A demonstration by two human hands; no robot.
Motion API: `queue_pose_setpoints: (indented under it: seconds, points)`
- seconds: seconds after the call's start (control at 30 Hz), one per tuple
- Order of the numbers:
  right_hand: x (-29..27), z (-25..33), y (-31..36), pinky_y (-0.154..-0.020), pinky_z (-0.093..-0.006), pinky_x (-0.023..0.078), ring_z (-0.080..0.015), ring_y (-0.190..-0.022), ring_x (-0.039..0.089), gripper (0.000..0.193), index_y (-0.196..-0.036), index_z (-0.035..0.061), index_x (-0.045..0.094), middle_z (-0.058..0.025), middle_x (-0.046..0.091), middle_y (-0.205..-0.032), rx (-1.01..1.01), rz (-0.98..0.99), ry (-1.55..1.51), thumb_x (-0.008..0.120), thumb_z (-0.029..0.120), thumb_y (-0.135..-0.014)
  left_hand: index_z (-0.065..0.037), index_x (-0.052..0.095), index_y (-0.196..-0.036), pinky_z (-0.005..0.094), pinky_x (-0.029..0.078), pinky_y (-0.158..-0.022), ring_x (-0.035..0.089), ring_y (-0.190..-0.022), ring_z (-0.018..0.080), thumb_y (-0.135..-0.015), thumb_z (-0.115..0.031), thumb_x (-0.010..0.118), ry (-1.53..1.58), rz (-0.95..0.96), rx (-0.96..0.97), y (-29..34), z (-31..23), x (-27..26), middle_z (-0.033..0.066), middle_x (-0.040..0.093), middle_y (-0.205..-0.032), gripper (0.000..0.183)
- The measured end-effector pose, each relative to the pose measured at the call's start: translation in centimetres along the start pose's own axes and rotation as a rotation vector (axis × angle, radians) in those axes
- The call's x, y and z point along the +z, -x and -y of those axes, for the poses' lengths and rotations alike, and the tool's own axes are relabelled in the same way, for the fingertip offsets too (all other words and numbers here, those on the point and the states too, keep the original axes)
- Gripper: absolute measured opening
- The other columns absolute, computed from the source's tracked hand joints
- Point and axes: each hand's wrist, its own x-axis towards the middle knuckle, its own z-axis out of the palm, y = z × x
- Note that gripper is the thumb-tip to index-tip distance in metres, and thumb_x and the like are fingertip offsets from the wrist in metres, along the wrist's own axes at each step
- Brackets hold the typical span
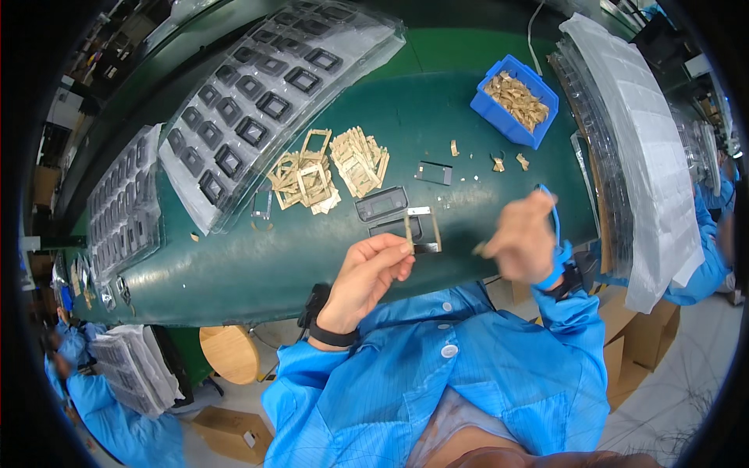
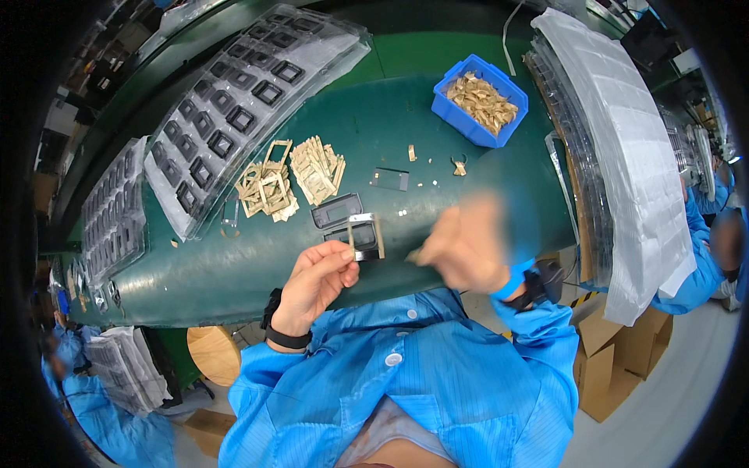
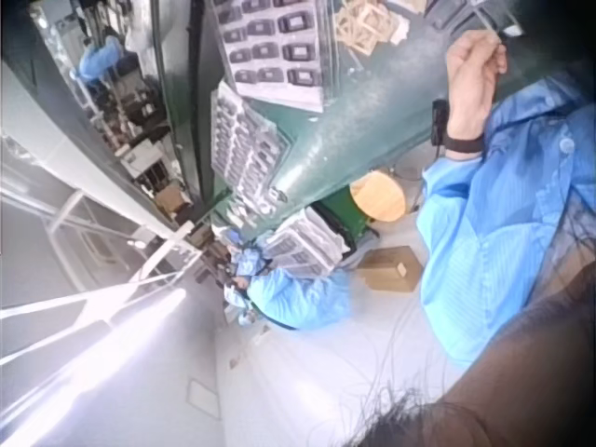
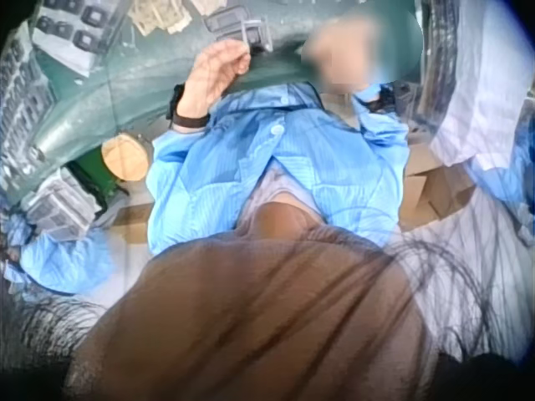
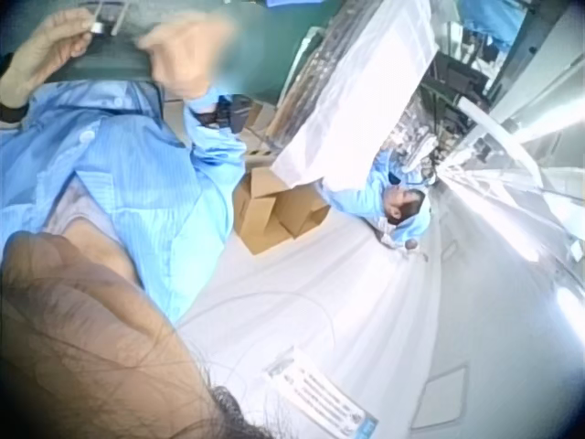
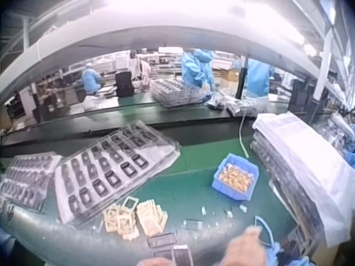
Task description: The recorder is assembling small electronic components, specifically placing wooden or plastic inserts into small black frames or housings on a factory assembly line.
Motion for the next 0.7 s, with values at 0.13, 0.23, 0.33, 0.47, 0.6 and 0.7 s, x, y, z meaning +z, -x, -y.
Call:
queue_pose_setpoints:
  seconds: [0.13,0.23,0.33,0.47,0.6,0.7]
  points:
    - [-3.0,-7.3,-4.2,-0.078,-0.0383,0.047,-0.031,-0.093,0.064,0.022,-0.101,0.0043,0.066,-0.0119,0.068,-0.097,0.277,-0.279,0.544,0.068,-0.005,-0.082,-0.004,0.072,-0.096,0.0293,0.049,-0.07,0.062,-0.082,0.0169,-0.092,-0.001,0.065,-0.838,0.045,0.6,0.8,0.5,0.1,0.0039,0.064,-0.09,0.008]
    - [-2.1,-9.5,-4.7,-0.081,-0.0416,0.051,-0.0327,-0.095,0.065,0.018,-0.099,0.005,0.069,-0.0107,0.069,-0.098,0.337,-0.227,0.714,0.07,0.0,-0.081,-0.009,0.073,-0.093,0.0318,0.047,-0.069,0.06,-0.083,0.0195,-0.077,-0.006,0.072,-1.517,0.275,1.063,0.9,-1.6,0.1,0.005,0.064,-0.093,0.016]
    - [-1.5,-3.8,-4.2,-0.072,-0.0389,0.054,-0.0304,-0.081,0.067,0.01,-0.089,0.0044,0.068,-0.0113,0.067,-0.086,0.4,0.038,0.144,0.074,0.004,-0.081,-0.013,0.071,-0.094,0.0313,0.045,-0.065,0.059,-0.082,0.0198,-0.07,-0.01,0.073,-1.699,0.393,1.221,1.5,-2.8,0.8,0.0017,0.061,-0.091,0.025]
    - [0.4,0.8,-3.9,-0.064,-0.0345,0.051,-0.0245,-0.071,0.065,0.01,-0.09,0.0033,0.067,-0.0102,0.067,-0.085,0.47,0.559,-0.645,0.073,0.011,-0.087,-0.014,0.069,-0.093,0.0305,0.045,-0.065,0.057,-0.082,0.0185,-0.07,-0.013,0.075,-1.766,0.549,1.341,1.1,-3.2,0.8,-0.0001,0.059,-0.091,0.024]
    - [1.9,1.3,-3.3,-0.06,-0.0326,0.048,-0.0178,-0.065,0.061,0.011,-0.091,0.0019,0.068,-0.0086,0.067,-0.081,0.573,0.822,-0.891,0.072,0.012,-0.089,-0.013,0.069,-0.088,0.0296,0.046,-0.065,0.057,-0.081,0.0176,-0.073,-0.015,0.077,-1.773,0.617,1.411,0.8,-2.6,1.0,-0.0002,0.058,-0.09,0.017]
    - [2.3,1.1,-3.2,-0.06,-0.0321,0.048,-0.0167,-0.065,0.061,0.015,-0.092,0.0007,0.068,-0.0075,0.065,-0.077,0.56,0.889,-0.948,0.072,0.015,-0.09,-0.012,0.069,-0.086,0.0289,0.046,-0.066,0.056,-0.081,0.0174,-0.075,-0.015,0.076,-1.777,0.624,1.416,0.7,-2.2,1.1,-0.0003,0.058,-0.089,0.014]
